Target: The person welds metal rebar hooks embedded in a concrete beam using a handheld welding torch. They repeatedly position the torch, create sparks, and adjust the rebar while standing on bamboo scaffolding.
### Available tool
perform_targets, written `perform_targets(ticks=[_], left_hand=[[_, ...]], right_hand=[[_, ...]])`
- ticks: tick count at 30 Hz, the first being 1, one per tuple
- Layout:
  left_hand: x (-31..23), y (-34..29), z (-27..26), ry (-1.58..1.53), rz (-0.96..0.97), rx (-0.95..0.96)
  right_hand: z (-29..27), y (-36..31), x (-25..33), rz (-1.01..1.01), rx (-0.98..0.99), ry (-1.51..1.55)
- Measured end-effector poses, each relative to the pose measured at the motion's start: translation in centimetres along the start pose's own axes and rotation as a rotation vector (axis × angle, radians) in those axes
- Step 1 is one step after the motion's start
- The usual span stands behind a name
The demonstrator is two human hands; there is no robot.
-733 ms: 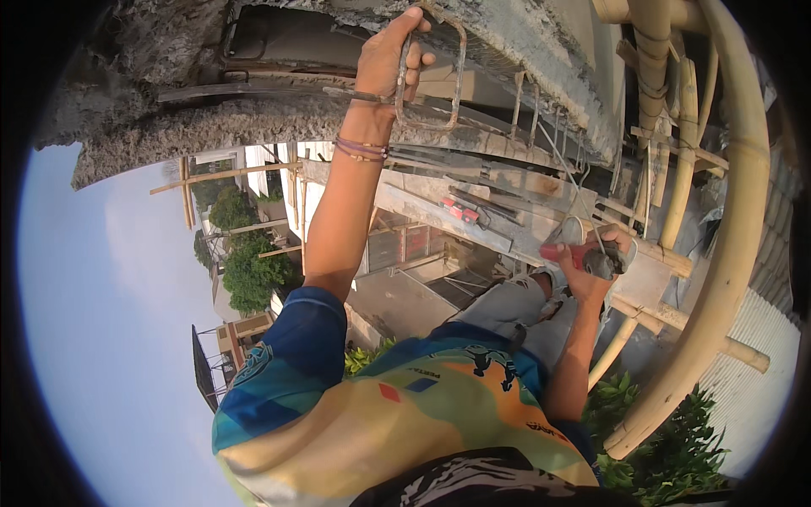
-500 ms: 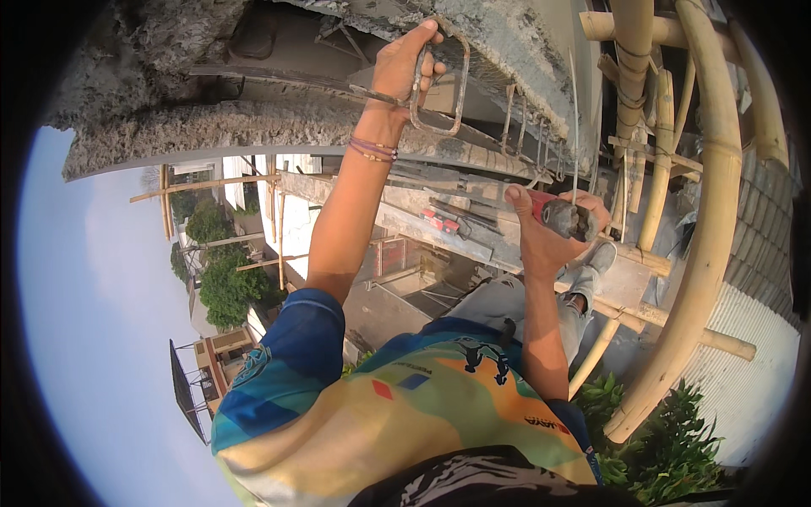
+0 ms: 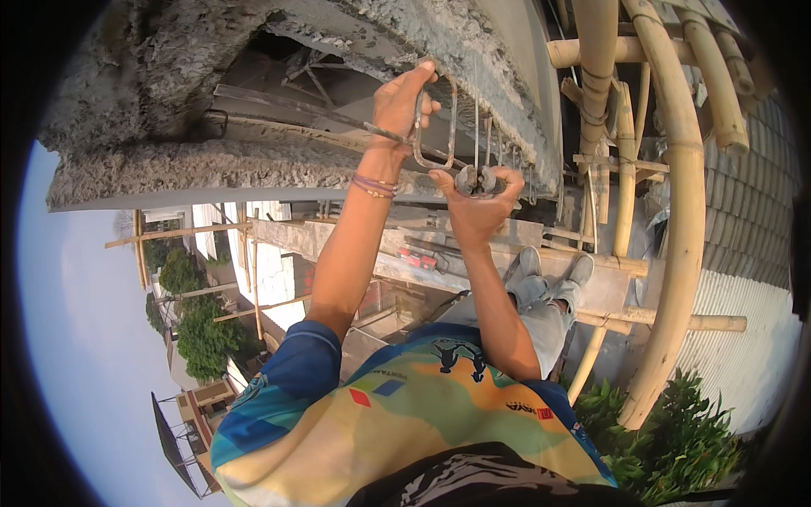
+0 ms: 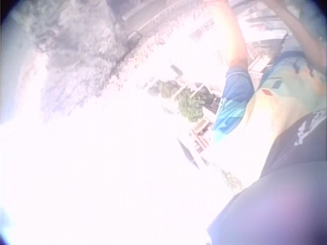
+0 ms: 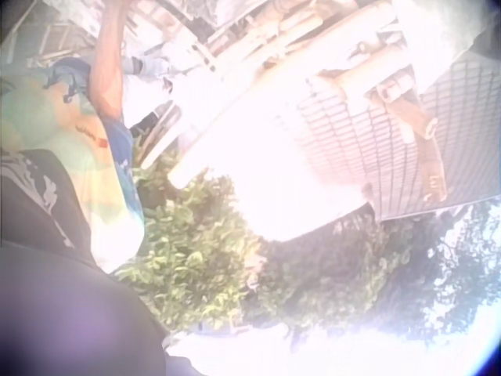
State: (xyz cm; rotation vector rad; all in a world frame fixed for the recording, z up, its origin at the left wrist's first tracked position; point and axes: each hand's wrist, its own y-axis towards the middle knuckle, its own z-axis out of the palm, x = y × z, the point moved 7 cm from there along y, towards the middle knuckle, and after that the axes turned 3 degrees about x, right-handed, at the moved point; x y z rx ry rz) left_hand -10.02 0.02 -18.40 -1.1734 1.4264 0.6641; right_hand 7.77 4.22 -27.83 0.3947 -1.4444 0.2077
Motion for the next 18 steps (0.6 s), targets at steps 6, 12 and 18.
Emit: perform_targets(ticks=[6, 12, 18], left_hand=[[0.5, 0.5, 0.0, -0.053, 0.039, 0.068], [2.8, -0.9, -2.0, -0.286, 0.080, -0.027], [1.6, -10.4, -2.2, 0.452, 0.799, -0.133]], right_hand=[[0.7, 0.2, -2.0, 0.205, 0.091, 0.074], [0.2, 0.8, -1.2, 0.175, 0.077, -0.059], [0.2, 0.7, -1.4, 0.315, 0.091, 0.027]])
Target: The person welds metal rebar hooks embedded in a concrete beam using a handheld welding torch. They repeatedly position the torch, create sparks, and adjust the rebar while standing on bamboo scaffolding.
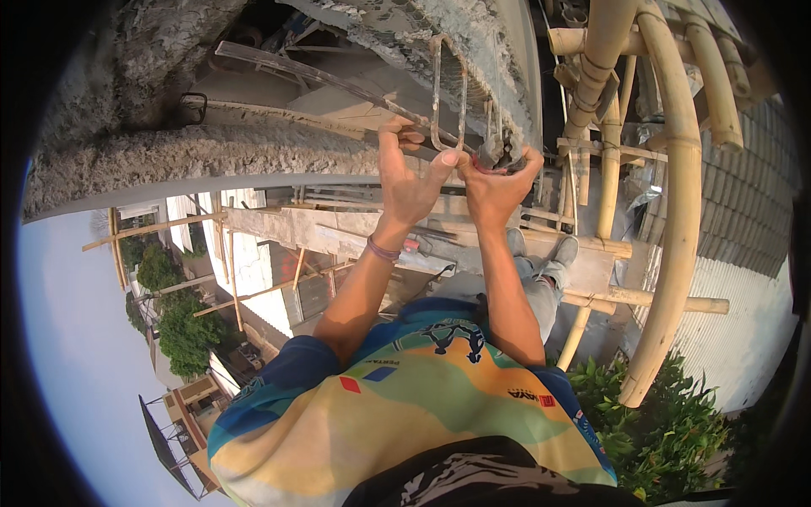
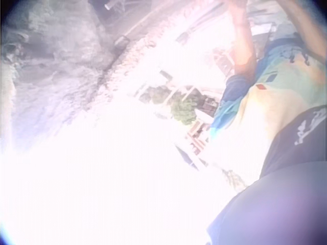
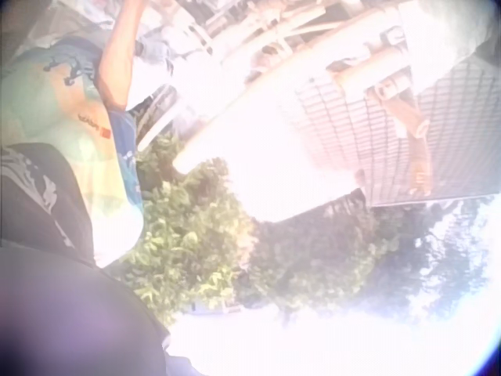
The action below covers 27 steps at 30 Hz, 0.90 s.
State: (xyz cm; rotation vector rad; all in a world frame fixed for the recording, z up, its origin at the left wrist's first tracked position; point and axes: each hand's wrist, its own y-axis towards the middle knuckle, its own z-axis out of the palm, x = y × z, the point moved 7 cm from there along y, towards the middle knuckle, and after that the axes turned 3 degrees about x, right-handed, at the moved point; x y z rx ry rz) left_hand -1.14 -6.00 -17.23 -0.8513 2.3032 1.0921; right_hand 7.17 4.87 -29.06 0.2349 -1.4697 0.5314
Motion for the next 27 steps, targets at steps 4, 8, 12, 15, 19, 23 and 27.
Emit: perform_targets(ticks=[4, 8, 12, 15, 19, 23, 27], left_hand=[[2.0, 0.9, 2.5, -0.282, -0.312, 0.054], [2.1, 1.9, 3.5, -0.263, -0.414, 0.008], [1.9, 1.3, 3.8, -0.520, -0.507, -0.066], [2.2, 1.1, 4.3, -0.632, -0.549, -0.074], [2.5, 1.7, 4.5, -0.602, -0.407, -0.102], [2.6, 1.8, 4.3, -0.567, -0.344, -0.141], [2.4, 1.8, 4.5, -0.607, -0.349, -0.153]], right_hand=[[-0.2, 0.1, 0.7, -0.096, -0.040, -0.038], [-0.3, 0.1, 0.5, -0.113, -0.038, -0.037], [-0.4, 0.3, 0.7, -0.167, -0.019, -0.113], [-0.3, 0.4, 0.7, -0.161, 0.004, -0.062], [-0.4, 0.8, 1.2, -0.231, 0.004, -0.085], [-0.7, 1.1, 0.7, -0.180, 0.091, -0.056], [-3.9, 1.8, 0.2, -0.141, 0.052, -0.091]])
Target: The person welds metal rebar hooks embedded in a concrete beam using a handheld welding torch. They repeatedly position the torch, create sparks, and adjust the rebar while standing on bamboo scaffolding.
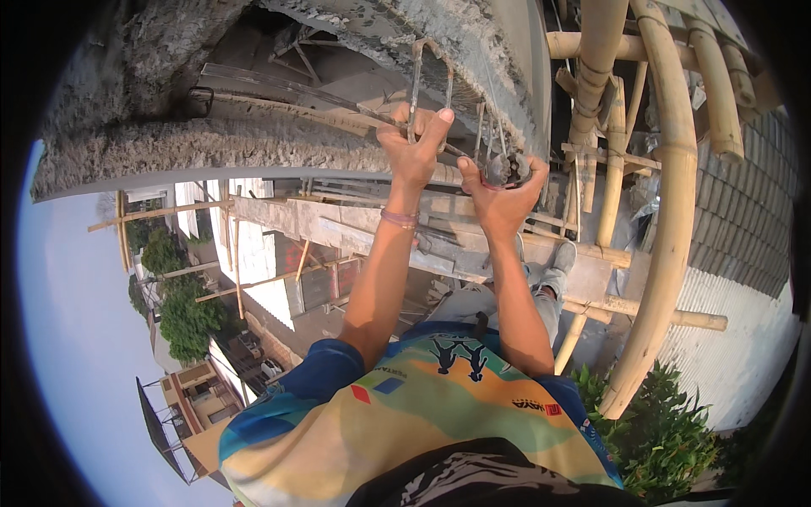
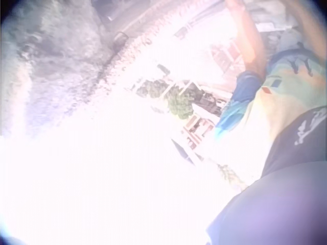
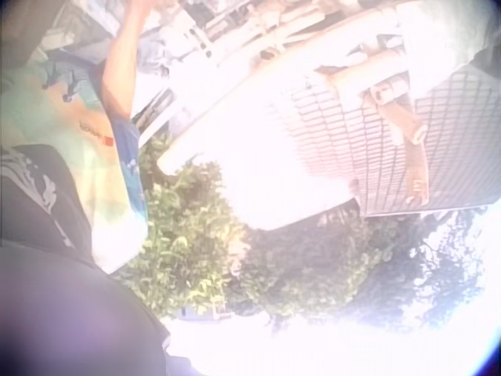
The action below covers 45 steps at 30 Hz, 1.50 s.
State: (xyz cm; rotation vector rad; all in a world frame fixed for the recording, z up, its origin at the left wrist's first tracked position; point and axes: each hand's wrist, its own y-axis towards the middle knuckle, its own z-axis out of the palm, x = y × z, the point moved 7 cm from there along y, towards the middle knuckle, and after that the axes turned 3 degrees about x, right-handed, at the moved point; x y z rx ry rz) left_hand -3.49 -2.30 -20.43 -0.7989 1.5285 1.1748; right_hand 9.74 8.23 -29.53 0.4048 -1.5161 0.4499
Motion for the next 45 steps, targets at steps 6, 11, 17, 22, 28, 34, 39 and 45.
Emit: perform_targets(ticks=[6, 11, 17, 22, 28, 34, 39, 45], left_hand=[[0.4, 0.0, -0.3, 0.004, 0.043, -0.052], [1.0, -0.2, -0.5, 0.018, 0.119, -0.135], [0.5, -0.6, -0.1, 0.025, 0.190, -0.296], [-0.1, -0.9, 0.3, 0.265, 0.228, -0.305], [-0.2, -1.4, 0.1, 0.326, 0.274, -0.314], [-0.7, -1.5, -0.3, 0.284, 0.277, -0.303], [-1.3, -1.9, -0.5, 0.276, 0.276, -0.335], [-1.2, -2.3, -0.6, 0.189, 0.233, -0.386]], right_hand=[[-5.6, 0.2, -3.6, 0.188, -0.040, 0.355], [-8.8, 1.2, -5.9, 0.022, -0.105, 0.193], [-9.0, 1.4, -7.3, -0.086, -0.036, 0.113], [-8.9, 1.6, -7.7, -0.108, 0.019, 0.062], [-9.2, 1.3, -8.6, -0.068, 0.084, 0.034], [-9.4, 0.8, -9.1, -0.028, 0.108, 0.117], [-9.4, 0.7, -8.7, -0.039, 0.154, 0.054], [-9.1, 0.7, -8.5, -0.020, 0.134, 0.113]])
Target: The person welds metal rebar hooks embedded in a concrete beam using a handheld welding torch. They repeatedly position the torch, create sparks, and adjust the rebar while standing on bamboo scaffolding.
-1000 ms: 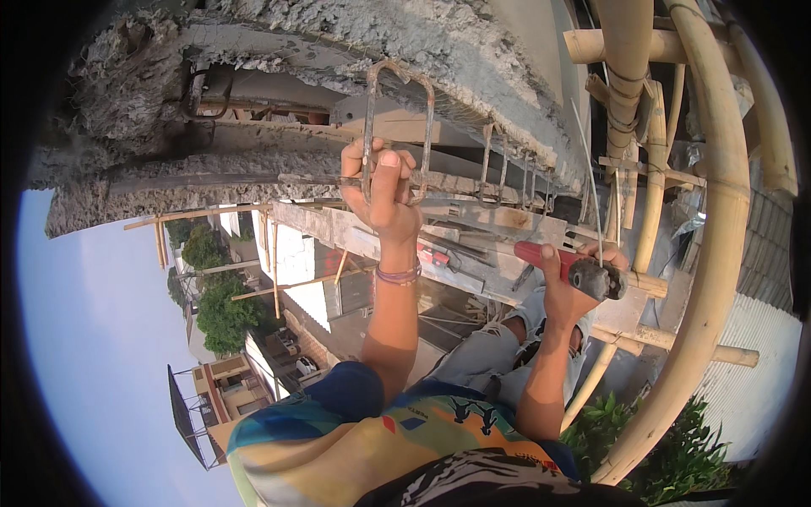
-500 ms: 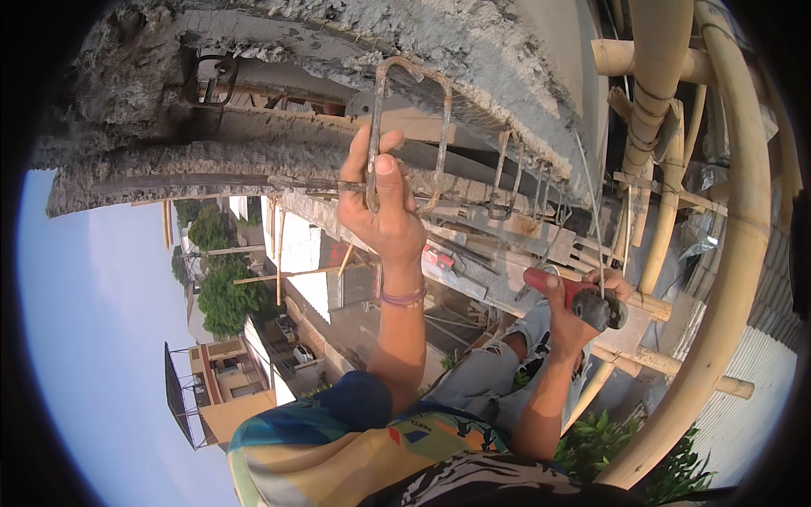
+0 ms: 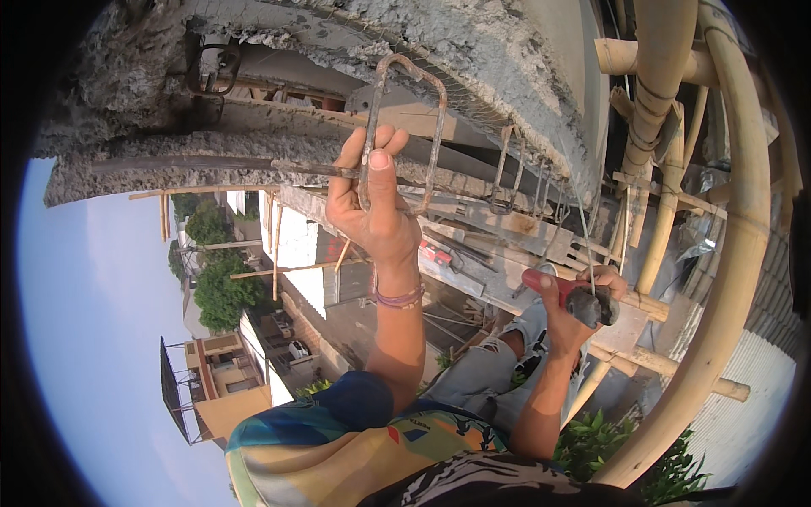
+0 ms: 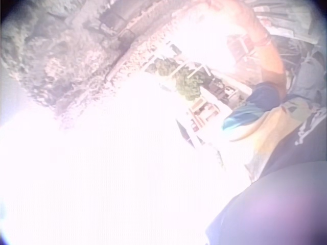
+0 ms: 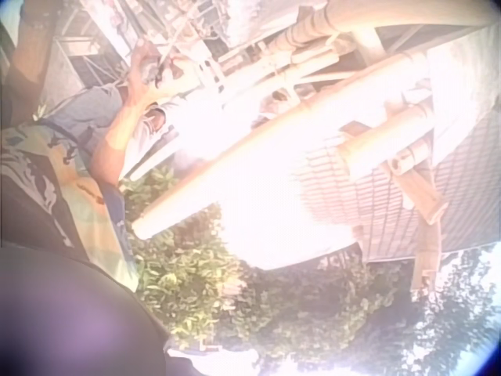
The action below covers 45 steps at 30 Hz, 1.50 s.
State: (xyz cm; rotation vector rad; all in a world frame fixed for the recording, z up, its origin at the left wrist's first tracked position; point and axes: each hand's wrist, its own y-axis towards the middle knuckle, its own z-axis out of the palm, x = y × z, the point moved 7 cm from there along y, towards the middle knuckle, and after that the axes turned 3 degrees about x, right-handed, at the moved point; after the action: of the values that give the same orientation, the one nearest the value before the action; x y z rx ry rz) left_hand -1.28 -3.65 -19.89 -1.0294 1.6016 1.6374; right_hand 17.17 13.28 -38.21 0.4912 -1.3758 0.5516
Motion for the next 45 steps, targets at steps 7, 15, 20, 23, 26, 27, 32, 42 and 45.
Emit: perform_targets(ticks=[7, 15, 20, 23, 26, 27, 32, 42, 45], left_hand=[[0.0, 0.1, 0.0, 0.074, 0.005, 0.041], [0.7, 1.2, 0.9, 0.042, 0.081, -0.016], [0.9, 0.9, 0.9, -0.019, 0.042, 0.030], [1.0, 0.8, 0.7, -0.104, 0.014, 0.089], [1.4, 0.8, 0.4, -0.197, 0.020, 0.089], [1.4, 0.9, 0.3, -0.204, 0.030, 0.096], [0.7, 0.9, 0.4, -0.148, 0.094, 0.163], [0.7, 0.8, 0.8, 0.020, 0.143, 0.136], [1.2, 0.6, 0.7, 0.008, 0.165, 0.100]], right_hand=[[0.2, 0.2, -0.1, 0.013, 0.008, -0.001], [0.2, 0.3, -0.7, 0.019, 0.026, -0.027], [0.3, 0.1, -0.7, -0.015, 0.047, -0.057], [0.6, 0.0, -0.9, -0.012, 0.055, -0.010], [0.9, 0.1, -0.8, -0.013, 0.091, 0.031], [1.0, 0.2, -0.6, -0.030, 0.106, 0.017], [2.6, 1.2, 1.5, -0.108, 0.100, 0.012], [5.9, 3.5, 4.1, -0.164, 0.059, 0.075], [5.8, 3.1, 3.7, -0.105, 0.053, 0.069]])
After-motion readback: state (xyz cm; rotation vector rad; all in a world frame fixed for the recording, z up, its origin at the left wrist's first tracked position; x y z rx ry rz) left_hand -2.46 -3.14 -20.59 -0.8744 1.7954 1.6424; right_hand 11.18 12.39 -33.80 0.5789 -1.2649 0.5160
